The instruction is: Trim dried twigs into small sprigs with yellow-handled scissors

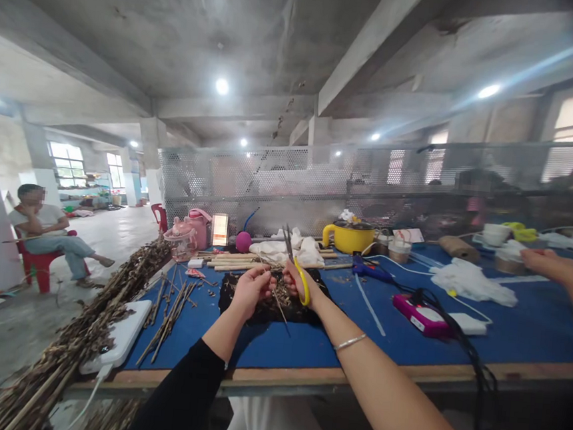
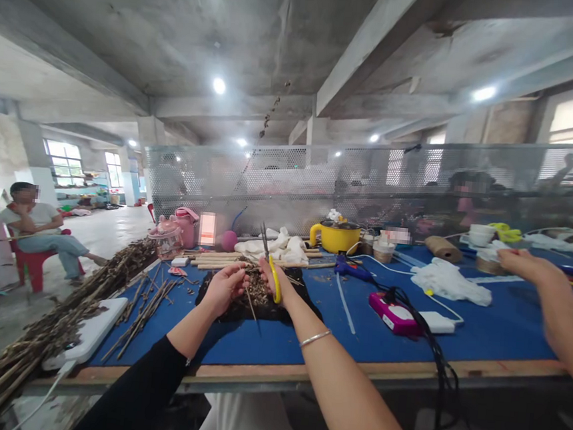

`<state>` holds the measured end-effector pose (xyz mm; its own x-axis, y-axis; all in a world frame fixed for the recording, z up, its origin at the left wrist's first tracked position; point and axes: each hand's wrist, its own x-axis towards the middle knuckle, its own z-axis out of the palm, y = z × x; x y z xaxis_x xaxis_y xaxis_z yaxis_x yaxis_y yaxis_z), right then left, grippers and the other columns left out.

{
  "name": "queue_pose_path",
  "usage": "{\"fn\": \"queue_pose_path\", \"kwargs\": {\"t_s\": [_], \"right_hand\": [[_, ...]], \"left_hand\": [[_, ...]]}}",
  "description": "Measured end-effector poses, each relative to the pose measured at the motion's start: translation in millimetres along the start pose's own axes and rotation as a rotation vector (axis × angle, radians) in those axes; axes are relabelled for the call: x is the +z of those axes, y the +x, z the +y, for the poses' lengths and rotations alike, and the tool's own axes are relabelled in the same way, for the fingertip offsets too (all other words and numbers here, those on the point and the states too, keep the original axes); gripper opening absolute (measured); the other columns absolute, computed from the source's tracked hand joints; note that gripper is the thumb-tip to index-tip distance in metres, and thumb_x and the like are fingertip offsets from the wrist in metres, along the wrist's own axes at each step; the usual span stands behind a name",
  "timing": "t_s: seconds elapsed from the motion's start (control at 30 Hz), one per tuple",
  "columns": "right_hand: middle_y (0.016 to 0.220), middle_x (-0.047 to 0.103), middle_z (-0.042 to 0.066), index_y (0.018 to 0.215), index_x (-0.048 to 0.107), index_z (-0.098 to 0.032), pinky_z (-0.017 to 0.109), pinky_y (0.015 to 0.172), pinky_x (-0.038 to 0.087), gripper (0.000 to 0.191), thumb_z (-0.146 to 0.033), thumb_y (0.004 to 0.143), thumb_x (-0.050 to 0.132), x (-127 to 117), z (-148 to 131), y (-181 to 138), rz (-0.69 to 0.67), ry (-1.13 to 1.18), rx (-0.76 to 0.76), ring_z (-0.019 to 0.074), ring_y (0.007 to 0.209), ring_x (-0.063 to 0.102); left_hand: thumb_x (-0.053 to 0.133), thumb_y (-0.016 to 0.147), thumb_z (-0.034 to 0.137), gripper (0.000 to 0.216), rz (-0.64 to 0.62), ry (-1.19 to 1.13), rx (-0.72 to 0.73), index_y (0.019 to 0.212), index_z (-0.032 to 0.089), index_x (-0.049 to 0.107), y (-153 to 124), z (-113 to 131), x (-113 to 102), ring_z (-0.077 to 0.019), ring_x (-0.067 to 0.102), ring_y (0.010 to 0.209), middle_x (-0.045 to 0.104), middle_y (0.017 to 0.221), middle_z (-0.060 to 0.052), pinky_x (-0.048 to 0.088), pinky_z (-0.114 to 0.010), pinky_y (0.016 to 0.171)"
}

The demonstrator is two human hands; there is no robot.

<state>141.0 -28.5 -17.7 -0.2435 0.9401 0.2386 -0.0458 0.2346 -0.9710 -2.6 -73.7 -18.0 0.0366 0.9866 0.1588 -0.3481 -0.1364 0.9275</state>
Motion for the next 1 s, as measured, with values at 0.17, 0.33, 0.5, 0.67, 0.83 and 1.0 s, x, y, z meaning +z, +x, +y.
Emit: {"fn": "queue_pose_path", "kwargs": {"t_s": [0.17, 0.33, 0.5, 0.67, 0.83, 1.0], "right_hand": [[0.04, 0.041, -0.004, 0.049, 0.049, -0.018, 0.02, 0.04, 0.024, 0.044, -0.059, 0.057, 0.062, 1.6, -1.9, 26.1, -0.064, -0.427, -0.17, 0.0072, 0.041, 0.033], [0.047, 0.046, -0.001, 0.056, 0.053, -0.017, 0.022, 0.044, 0.03, 0.053, -0.068, 0.067, 0.044, 9.8, 15.2, 16.2, -0.01, -0.47, -0.16, 0.0096, 0.044, 0.038], [0.056, 0.052, 0.001, 0.066, 0.056, -0.016, 0.024, 0.05, 0.035, 0.056, -0.069, 0.07, 0.039, 3.5, 14.6, 2.3, 0.002, -0.466, -0.222, 0.0117, 0.051, 0.043], [0.059, 0.053, 0.0, 0.062, 0.055, -0.017, 0.024, 0.054, 0.037, 0.056, -0.072, 0.062, 0.046, -0.7, 8.7, -1.3, -0.148, -0.472, -0.261, 0.0125, 0.055, 0.045], [0.051, 0.047, 0.0, 0.057, 0.05, -0.017, 0.022, 0.045, 0.033, 0.064, -0.078, 0.063, 0.033, 1.7, 8.8, -8.7, -0.192, -0.415, -0.229, 0.0099, 0.047, 0.04], [0.046, 0.039, -0.003, 0.058, 0.045, -0.017, 0.02, 0.04, 0.028, 0.065, -0.08, 0.063, 0.027, 4.6, 8.1, -13.5, -0.246, -0.385, -0.176, 0.0077, 0.042, 0.034]], "left_hand": [[0.07, 0.06, 0.033, 0.044, -0.02, 0.067, -0.024, 0.097, 0.016, 0.054, 0.2, -5.8, -0.5, -0.0084, 0.059, 0.054, 0.06, 0.072, -0.001, 0.038, -0.013, 0.04], [0.07, 0.06, 0.033, 0.041, -0.044, 0.098, -0.03, 0.093, 0.015, 0.054, -1.6, -7.7, -1.9, -0.0085, 0.059, 0.052, 0.063, 0.078, -0.004, 0.038, -0.014, 0.039], [0.071, 0.059, 0.033, 0.042, -0.052, 0.095, -0.02, 0.093, 0.015, 0.053, -4.0, -8.0, -1.2, -0.0093, 0.059, 0.052, 0.064, 0.076, -0.003, 0.038, -0.014, 0.039], [0.07, 0.06, 0.036, 0.04, -0.118, 0.111, -0.037, 0.091, 0.016, 0.054, -6.7, -6.1, -0.3, -0.0097, 0.06, 0.053, 0.063, 0.074, -0.004, 0.037, -0.013, 0.039], [0.07, 0.06, 0.037, 0.04, -0.174, 0.124, -0.051, 0.09, 0.015, 0.054, -8.9, -7.0, 0.5, -0.01, 0.06, 0.054, 0.063, 0.074, -0.004, 0.037, -0.013, 0.039], [0.07, 0.06, 0.038, 0.04, -0.19, 0.152, -0.046, 0.087, 0.015, 0.052, -10.1, -8.9, 2.0, -0.0112, 0.06, 0.054, 0.063, 0.071, -0.004, 0.038, -0.014, 0.039]]}}
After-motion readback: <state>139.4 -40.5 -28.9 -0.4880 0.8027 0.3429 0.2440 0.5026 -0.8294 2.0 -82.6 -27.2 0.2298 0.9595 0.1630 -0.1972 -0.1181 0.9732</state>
